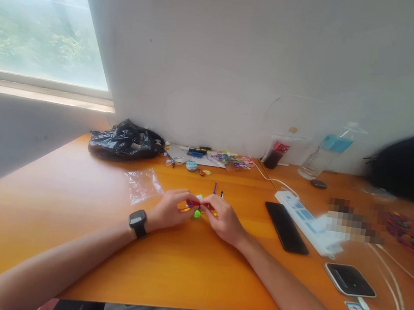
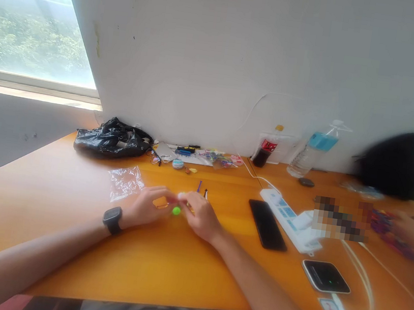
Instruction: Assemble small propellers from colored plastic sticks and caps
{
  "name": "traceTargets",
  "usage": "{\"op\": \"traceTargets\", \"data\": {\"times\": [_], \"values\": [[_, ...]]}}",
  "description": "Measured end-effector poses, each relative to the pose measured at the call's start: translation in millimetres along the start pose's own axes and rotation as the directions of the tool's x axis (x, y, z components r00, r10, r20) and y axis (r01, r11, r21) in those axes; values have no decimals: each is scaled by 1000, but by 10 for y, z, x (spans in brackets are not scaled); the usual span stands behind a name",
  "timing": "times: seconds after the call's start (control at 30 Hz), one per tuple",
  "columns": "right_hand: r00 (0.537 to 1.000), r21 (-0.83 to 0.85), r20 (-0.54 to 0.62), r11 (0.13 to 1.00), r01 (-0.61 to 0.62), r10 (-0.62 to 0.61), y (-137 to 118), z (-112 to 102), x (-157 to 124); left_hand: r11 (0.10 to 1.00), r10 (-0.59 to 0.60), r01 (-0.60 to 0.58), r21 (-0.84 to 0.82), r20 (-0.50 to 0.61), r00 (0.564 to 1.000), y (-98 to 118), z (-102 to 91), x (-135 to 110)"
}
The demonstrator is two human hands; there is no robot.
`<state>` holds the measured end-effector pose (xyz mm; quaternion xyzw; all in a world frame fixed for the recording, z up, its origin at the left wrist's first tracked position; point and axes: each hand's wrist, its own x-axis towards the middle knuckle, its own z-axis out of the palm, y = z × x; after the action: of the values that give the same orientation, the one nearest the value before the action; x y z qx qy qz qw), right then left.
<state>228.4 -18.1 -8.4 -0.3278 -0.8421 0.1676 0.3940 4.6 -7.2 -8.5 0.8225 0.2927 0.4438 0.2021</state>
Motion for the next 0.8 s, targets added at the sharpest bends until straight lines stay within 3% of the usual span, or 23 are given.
{"op": "traceTargets", "data": {"times": [0.13,0.23,0.33,0.43,0.53,0.63,0.8], "values": [[1000,54,21,998,-18,17,-35,-19,11,996,-38,40,-84,17,999,65,-56,27],[999,82,21,996,-37,36,-47,-37,20,955,-146,169,-244,108,983,113,-152,78],[999,100,12,994,-47,46,-24,-43,27,836,-291,364,-411,231,929,139,-219,133],[1000,96,6,995,-26,26,10,-43,32,705,-324,463,-537,337,884,131,-218,164],[998,-3,-63,1000,15,-15,4,-65,35,614,-324,488,-621,365,873,74,-185,162],[992,-100,-127,995,12,-25,-44,-109,27,579,-349,487,-654,341,873,-18,-168,141],[987,26,-130,996,-89,91,-69,-136,-14,569,-349,469,-675,318,881,-132,-167,124]]}}
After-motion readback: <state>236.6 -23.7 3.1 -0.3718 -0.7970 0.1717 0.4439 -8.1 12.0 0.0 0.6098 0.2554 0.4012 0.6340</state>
